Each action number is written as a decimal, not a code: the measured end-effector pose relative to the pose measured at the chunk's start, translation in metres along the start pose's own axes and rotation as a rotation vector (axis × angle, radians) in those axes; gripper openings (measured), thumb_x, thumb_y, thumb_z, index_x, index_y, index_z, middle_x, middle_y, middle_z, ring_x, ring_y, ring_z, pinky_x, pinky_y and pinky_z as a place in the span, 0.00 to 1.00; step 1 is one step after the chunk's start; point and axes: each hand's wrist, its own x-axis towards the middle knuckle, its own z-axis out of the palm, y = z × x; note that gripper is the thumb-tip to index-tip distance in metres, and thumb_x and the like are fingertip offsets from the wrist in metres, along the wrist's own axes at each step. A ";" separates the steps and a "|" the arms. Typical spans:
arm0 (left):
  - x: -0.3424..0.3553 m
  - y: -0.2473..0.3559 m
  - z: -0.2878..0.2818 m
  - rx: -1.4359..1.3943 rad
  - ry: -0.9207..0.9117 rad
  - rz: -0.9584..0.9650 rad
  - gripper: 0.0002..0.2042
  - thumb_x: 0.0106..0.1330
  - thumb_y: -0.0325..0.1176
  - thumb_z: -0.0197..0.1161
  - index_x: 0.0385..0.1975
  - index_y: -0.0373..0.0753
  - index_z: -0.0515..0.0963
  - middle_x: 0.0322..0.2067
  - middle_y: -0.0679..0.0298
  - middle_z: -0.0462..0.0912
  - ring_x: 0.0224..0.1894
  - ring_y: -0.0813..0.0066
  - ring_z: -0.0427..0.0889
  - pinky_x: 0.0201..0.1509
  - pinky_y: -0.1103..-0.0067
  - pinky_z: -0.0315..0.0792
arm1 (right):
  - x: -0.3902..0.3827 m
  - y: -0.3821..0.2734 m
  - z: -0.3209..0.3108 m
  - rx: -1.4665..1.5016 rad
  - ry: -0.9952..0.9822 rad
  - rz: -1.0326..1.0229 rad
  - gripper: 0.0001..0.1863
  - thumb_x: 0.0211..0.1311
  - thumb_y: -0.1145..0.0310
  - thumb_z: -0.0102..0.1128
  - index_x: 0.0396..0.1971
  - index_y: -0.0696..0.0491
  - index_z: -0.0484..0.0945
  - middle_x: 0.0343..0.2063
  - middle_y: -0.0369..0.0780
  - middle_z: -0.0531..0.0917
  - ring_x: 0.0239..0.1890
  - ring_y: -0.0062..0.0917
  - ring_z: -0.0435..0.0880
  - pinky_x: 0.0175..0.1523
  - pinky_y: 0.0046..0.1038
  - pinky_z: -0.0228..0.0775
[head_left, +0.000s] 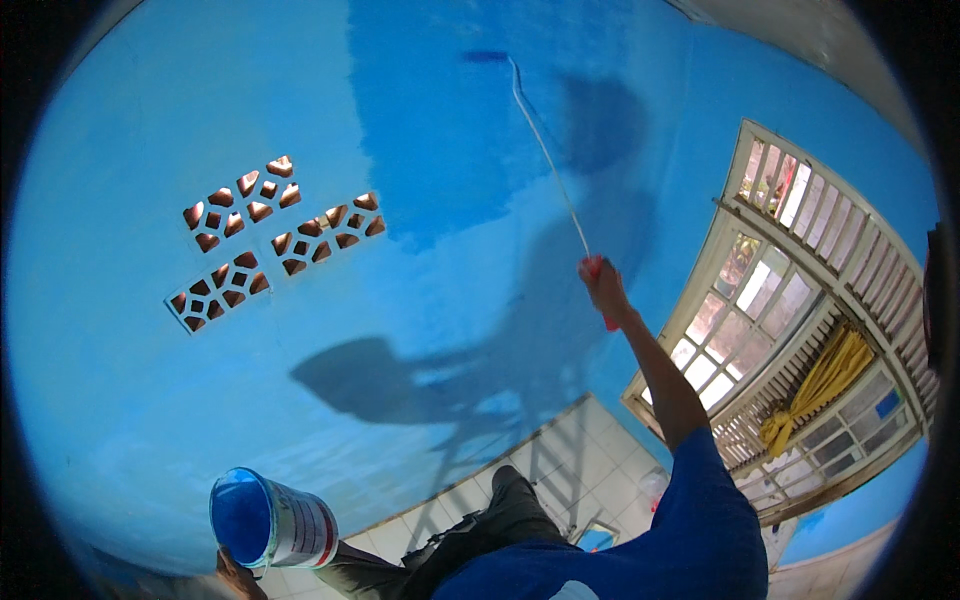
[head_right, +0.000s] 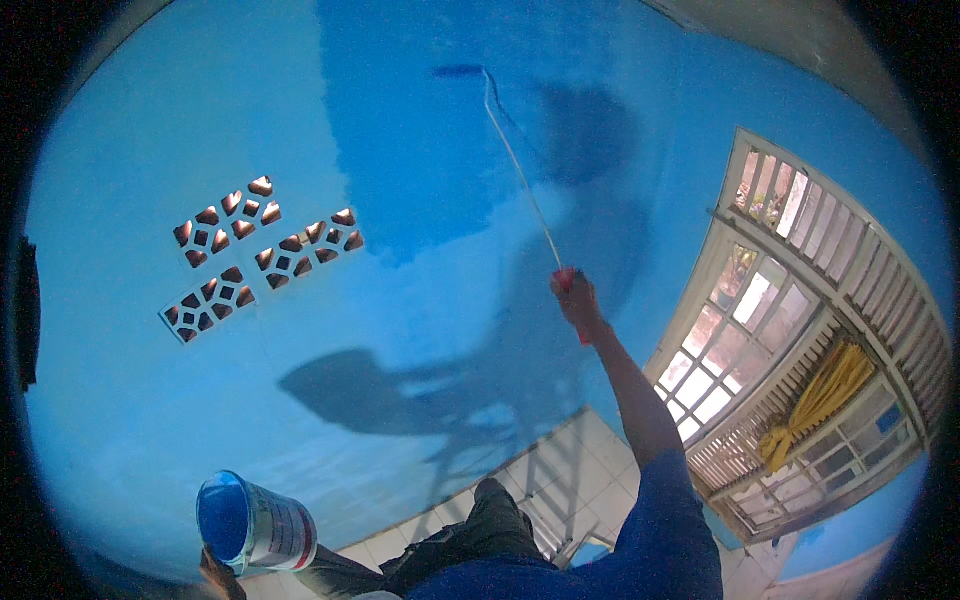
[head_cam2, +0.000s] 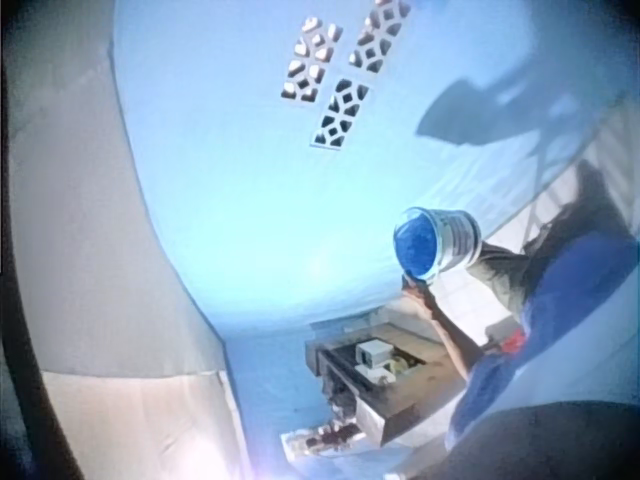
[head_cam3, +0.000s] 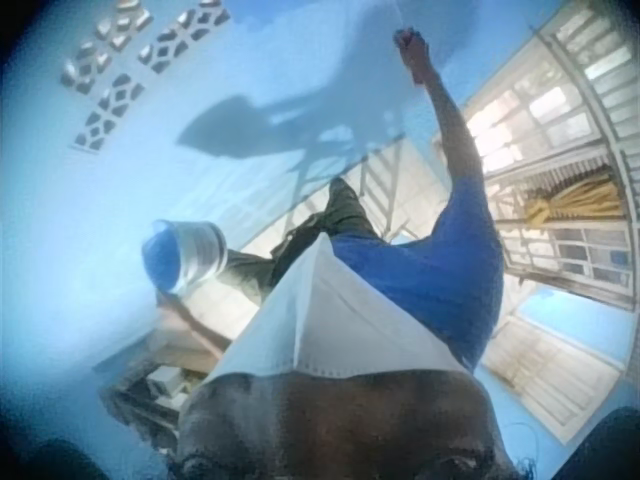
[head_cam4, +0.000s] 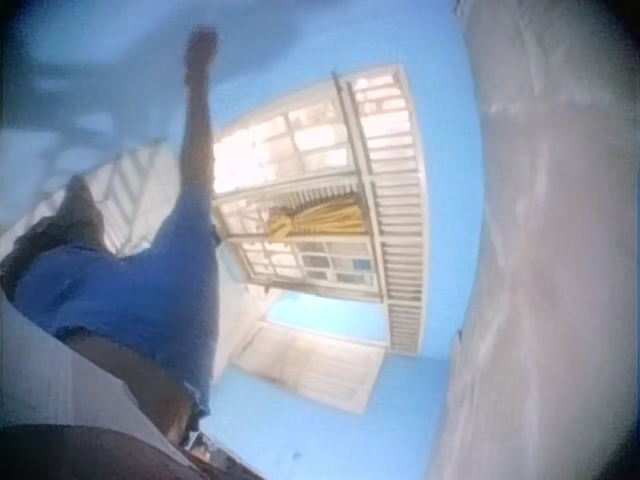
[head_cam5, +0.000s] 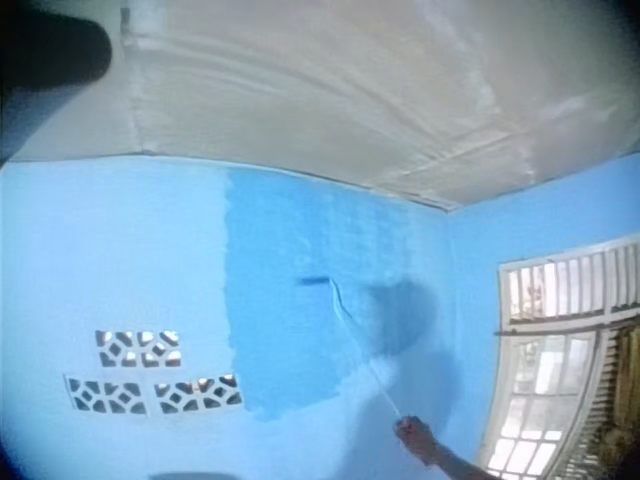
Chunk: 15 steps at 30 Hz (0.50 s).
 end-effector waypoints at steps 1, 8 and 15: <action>-0.002 -0.002 -0.003 0.005 0.002 -0.002 0.17 0.64 0.34 0.46 0.50 0.34 0.68 0.44 0.56 0.74 0.44 0.63 0.72 0.48 0.72 0.66 | 0.019 -0.027 -0.011 0.003 -0.051 0.028 0.19 0.55 0.54 0.53 0.30 0.58 0.70 0.23 0.44 0.76 0.27 0.36 0.77 0.32 0.33 0.67; 0.000 -0.007 0.006 -0.036 0.014 0.030 0.17 0.64 0.34 0.45 0.50 0.34 0.67 0.44 0.56 0.74 0.44 0.64 0.72 0.48 0.72 0.66 | 0.059 -0.028 -0.009 -0.015 -0.076 0.061 0.19 0.55 0.53 0.51 0.34 0.55 0.71 0.27 0.46 0.77 0.34 0.43 0.76 0.39 0.37 0.67; -0.002 -0.029 0.015 -0.120 0.057 0.105 0.17 0.65 0.33 0.45 0.51 0.34 0.66 0.44 0.57 0.74 0.44 0.64 0.72 0.49 0.72 0.66 | 0.013 -0.011 -0.006 0.064 -0.035 0.001 0.17 0.55 0.54 0.52 0.32 0.55 0.73 0.29 0.44 0.77 0.34 0.37 0.78 0.39 0.35 0.68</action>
